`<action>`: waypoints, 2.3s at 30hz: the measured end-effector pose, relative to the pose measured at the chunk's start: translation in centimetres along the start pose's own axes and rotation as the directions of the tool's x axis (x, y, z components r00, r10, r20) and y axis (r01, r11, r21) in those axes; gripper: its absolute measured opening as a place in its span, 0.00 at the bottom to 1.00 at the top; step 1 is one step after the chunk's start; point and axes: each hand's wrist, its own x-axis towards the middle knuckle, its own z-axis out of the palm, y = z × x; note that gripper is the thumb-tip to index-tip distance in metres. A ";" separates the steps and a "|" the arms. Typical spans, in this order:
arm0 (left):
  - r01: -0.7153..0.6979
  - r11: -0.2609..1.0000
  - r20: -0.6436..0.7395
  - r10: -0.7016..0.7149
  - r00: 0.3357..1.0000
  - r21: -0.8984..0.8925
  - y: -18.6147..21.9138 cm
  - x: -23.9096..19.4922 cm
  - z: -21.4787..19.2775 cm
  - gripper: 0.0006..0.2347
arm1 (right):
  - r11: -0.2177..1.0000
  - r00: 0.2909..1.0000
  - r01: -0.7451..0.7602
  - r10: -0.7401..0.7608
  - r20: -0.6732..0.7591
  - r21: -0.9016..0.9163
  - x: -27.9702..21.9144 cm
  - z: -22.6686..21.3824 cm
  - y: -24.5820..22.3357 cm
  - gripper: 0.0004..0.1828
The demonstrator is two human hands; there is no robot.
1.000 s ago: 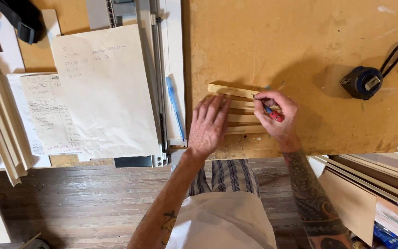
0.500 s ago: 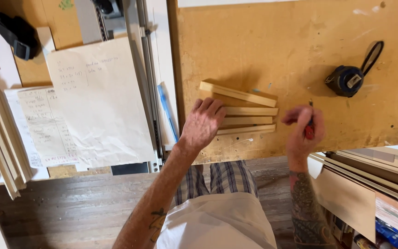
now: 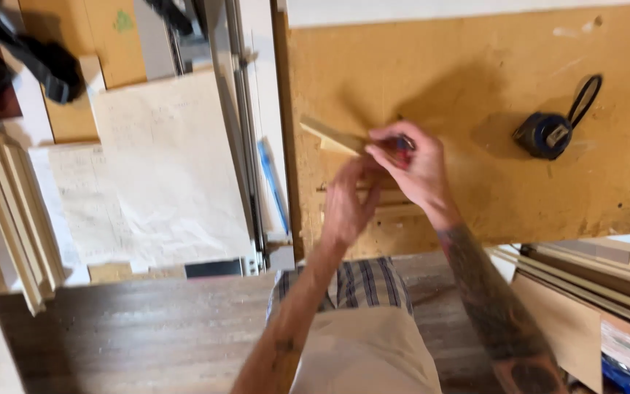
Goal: Picking up wood strips from a workstation and marking them with a pencil at a workbench for further processing.
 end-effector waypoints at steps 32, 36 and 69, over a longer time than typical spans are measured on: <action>-0.602 0.567 0.569 0.264 0.779 0.562 -0.6 2.2 -7.7 0.01 | 0.837 0.877 0.475 -0.475 0.071 -0.272 4.0 -4.6 0.7 0.15; -0.591 0.592 0.550 0.277 0.788 0.548 -0.8 3.1 -6.9 0.07 | 0.837 0.845 0.505 -0.429 0.318 -0.212 0.2 -8.0 3.0 0.12; 0.300 0.954 0.276 -0.288 0.917 -0.001 3.7 -6.7 -1.3 0.16 | 0.760 0.822 0.520 -0.569 -0.012 -0.390 -10.3 -6.0 1.3 0.18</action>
